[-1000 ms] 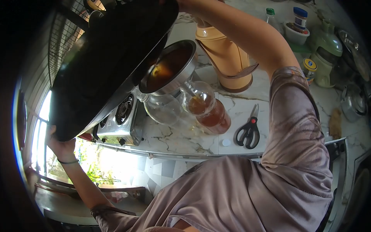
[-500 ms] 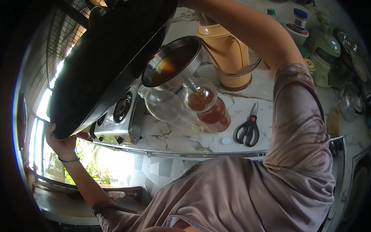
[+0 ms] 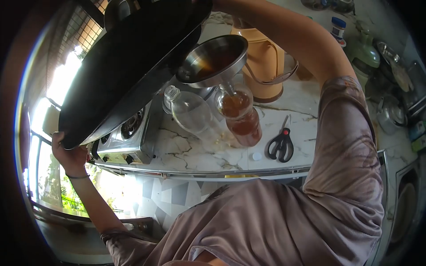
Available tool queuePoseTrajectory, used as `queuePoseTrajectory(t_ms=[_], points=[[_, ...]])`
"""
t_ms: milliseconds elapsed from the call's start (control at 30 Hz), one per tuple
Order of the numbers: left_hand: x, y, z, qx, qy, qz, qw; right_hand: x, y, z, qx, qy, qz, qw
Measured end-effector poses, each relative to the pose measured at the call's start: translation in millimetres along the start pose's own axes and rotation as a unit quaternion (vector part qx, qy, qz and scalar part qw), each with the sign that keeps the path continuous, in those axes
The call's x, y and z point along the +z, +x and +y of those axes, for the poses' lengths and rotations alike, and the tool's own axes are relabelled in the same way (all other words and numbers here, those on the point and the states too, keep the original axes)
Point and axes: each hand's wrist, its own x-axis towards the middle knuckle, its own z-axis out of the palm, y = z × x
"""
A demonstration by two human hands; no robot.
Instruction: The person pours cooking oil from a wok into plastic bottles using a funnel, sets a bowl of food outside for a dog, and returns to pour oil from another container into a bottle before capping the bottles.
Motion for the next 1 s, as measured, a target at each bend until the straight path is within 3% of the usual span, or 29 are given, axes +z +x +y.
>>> queuePoseTrajectory(t_ms=[333,400,500,533,600,633,700,800,833,1000], points=[[-5,-13,-3,0.011,-0.025,-0.027,0.999,11,-12,-14,-0.006,-0.014,-0.012,1.000],[-15,-15,-1,-0.004,-0.042,-0.111,0.993,13,-12,-17,-0.007,-0.021,-0.013,1.000],[-23,-18,0,0.010,-0.041,-0.138,0.989,21,-11,-25,-0.014,-0.029,-0.017,0.999],[-20,-22,-1,0.014,-0.045,-0.138,0.989,24,-12,-29,-0.017,-0.032,-0.019,0.999],[-16,-28,0,0.024,-0.053,-0.043,0.997,31,-15,-36,-0.021,-0.039,-0.019,0.999],[-28,-26,3,0.027,-0.061,-0.044,0.997,33,-13,-40,-0.025,-0.044,-0.022,0.998],[-58,-21,9,-0.037,-0.088,-0.187,0.978,45,-16,-49,-0.034,-0.051,-0.029,0.998],[-115,-11,5,0.036,-0.096,-0.206,0.973,72,-25,-55,-0.040,-0.047,-0.047,0.997],[-106,-17,11,-0.050,-0.166,-0.259,0.950,82,-29,-57,-0.042,-0.040,-0.055,0.997],[-177,-7,12,-0.085,-0.175,-0.202,0.960,148,-43,-58,0.007,-0.049,-0.045,0.998]])
